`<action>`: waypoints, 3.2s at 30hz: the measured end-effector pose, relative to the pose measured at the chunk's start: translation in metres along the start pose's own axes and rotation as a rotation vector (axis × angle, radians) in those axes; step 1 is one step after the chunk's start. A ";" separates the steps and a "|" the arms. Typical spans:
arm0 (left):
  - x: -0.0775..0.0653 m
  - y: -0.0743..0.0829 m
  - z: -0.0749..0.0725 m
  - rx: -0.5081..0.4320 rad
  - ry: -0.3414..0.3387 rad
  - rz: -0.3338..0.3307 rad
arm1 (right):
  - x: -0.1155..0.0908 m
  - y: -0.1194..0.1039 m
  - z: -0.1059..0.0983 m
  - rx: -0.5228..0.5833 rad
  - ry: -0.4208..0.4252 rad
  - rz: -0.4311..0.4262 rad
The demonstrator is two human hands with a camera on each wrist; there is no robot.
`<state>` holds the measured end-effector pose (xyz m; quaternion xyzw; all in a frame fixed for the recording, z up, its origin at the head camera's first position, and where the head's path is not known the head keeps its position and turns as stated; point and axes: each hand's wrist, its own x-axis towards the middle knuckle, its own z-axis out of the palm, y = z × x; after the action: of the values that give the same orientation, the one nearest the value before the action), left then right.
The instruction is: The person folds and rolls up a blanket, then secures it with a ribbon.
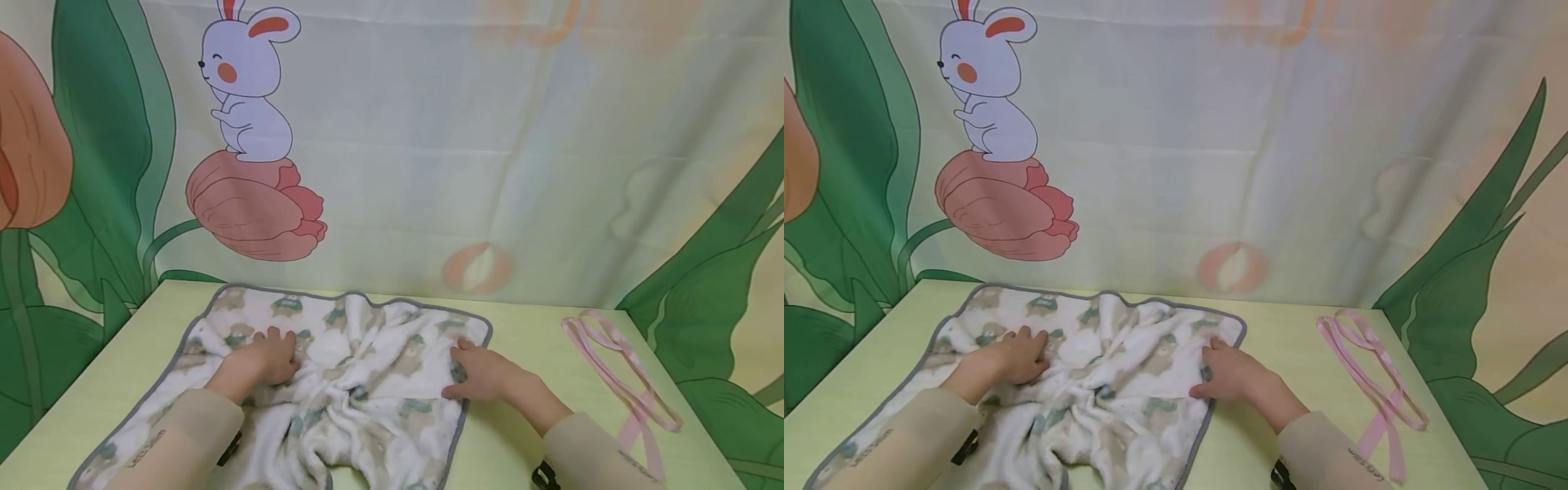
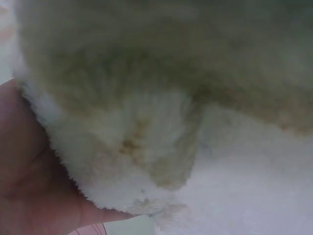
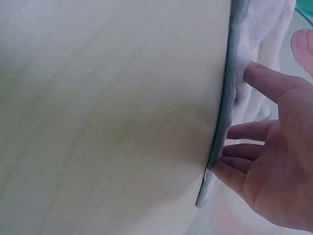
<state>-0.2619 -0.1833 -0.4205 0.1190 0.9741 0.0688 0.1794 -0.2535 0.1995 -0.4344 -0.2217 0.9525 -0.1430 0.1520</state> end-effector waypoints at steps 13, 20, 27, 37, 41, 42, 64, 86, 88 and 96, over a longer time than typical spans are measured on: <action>0.001 0.007 0.005 0.011 0.010 0.008 | -0.011 0.030 -0.006 0.042 -0.003 -0.033; -0.001 0.014 0.008 -0.001 0.016 0.011 | -0.018 0.047 -0.010 0.050 0.011 -0.019; 0.000 0.017 0.011 -0.001 0.006 -0.009 | -0.029 0.061 -0.017 0.053 0.029 -0.006; 0.000 0.023 0.009 -0.009 -0.008 -0.012 | -0.040 0.081 -0.029 0.023 -0.024 0.010; -0.003 0.029 0.010 0.003 -0.024 -0.020 | -0.047 0.089 -0.034 0.026 -0.043 0.034; -0.003 0.030 0.009 0.004 -0.023 -0.020 | -0.049 0.092 -0.036 0.028 -0.047 0.044; 0.006 -0.030 0.002 -0.162 0.150 -0.078 | -0.035 0.105 -0.030 0.072 0.237 0.021; 0.020 -0.028 -0.002 -0.178 0.037 -0.088 | -0.023 0.099 -0.034 0.003 0.043 0.147; 0.021 -0.027 -0.002 -0.180 0.039 -0.093 | -0.025 0.104 -0.036 0.020 0.043 0.138; 0.027 -0.031 -0.001 -0.204 0.027 -0.091 | -0.028 0.119 -0.038 0.074 0.031 0.131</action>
<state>-0.2933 -0.2066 -0.4337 0.0548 0.9688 0.1606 0.1805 -0.2883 0.3229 -0.4343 -0.1509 0.9613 -0.1714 0.1543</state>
